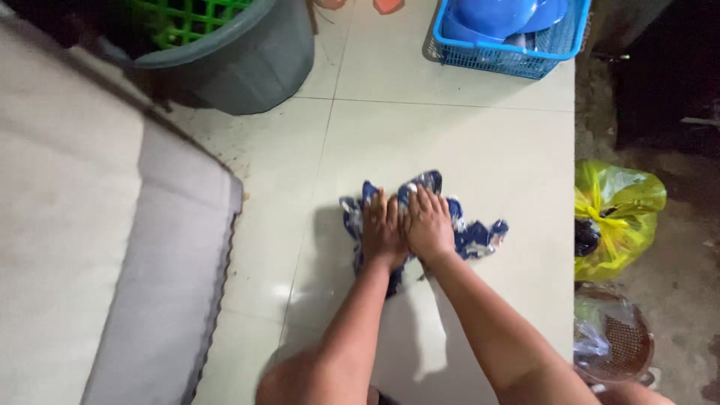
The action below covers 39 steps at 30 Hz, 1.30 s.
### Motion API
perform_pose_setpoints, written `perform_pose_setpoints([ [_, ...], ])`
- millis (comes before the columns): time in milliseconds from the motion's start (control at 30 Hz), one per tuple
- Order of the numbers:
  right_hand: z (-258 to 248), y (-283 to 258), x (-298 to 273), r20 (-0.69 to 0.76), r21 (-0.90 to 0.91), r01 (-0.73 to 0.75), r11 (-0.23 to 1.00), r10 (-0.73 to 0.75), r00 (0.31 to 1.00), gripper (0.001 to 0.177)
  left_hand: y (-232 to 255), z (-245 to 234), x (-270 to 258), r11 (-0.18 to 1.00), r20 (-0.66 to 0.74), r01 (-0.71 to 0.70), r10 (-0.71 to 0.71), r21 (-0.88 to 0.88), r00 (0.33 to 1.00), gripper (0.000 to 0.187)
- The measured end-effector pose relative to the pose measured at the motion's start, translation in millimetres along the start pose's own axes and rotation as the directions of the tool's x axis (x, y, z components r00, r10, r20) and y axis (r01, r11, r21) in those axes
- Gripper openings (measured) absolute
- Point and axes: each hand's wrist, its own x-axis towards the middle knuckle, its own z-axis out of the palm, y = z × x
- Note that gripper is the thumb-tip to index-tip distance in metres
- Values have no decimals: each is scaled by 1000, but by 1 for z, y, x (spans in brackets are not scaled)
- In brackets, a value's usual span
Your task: The person sits on a tiled floor and repeatedly rubs a blue and white patterned cloth against the surface with both hands. The person moves the cloth back and forth over a small area near a mattress edge and a plastic basket.
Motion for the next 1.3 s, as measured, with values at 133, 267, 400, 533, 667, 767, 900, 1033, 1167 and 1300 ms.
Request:
perform_pose_setpoints([
  [133,-27,-30,-82,71,10,-30,1000,29,997,54,32,-59,-66,992,16,5,-7,127,1000,46],
  [267,-41,-71,-148,130,6,-67,998,66,989,54,36,-125,-109,989,630,146,-112,-2,768,62],
  [400,-41,-117,-184,166,34,-13,999,7,986,56,10,-138,-132,958,839,241,-255,153,480,67],
  [533,-49,-169,-190,186,58,135,989,-144,972,60,-24,-178,-139,837,894,427,-430,342,126,77],
  [667,-23,-183,-175,190,88,205,975,-219,957,65,-48,-169,-158,796,848,511,-483,323,216,76],
  [767,-6,-184,-147,195,101,219,971,-235,952,62,-72,-144,-157,805,787,532,-499,265,364,72],
  [900,-12,-187,-107,114,120,241,963,-254,960,52,-101,-108,-162,870,612,445,-474,214,633,72],
  [1033,-14,-185,-58,54,104,285,953,-292,955,51,-117,-100,-128,920,528,345,-390,187,754,69],
  [1167,13,-165,-5,28,82,335,938,-339,941,49,-126,-83,-88,952,352,229,-289,203,890,63],
  [1300,50,-134,56,-54,160,363,918,-359,932,43,-149,-37,-34,955,282,271,-294,117,913,56],
])
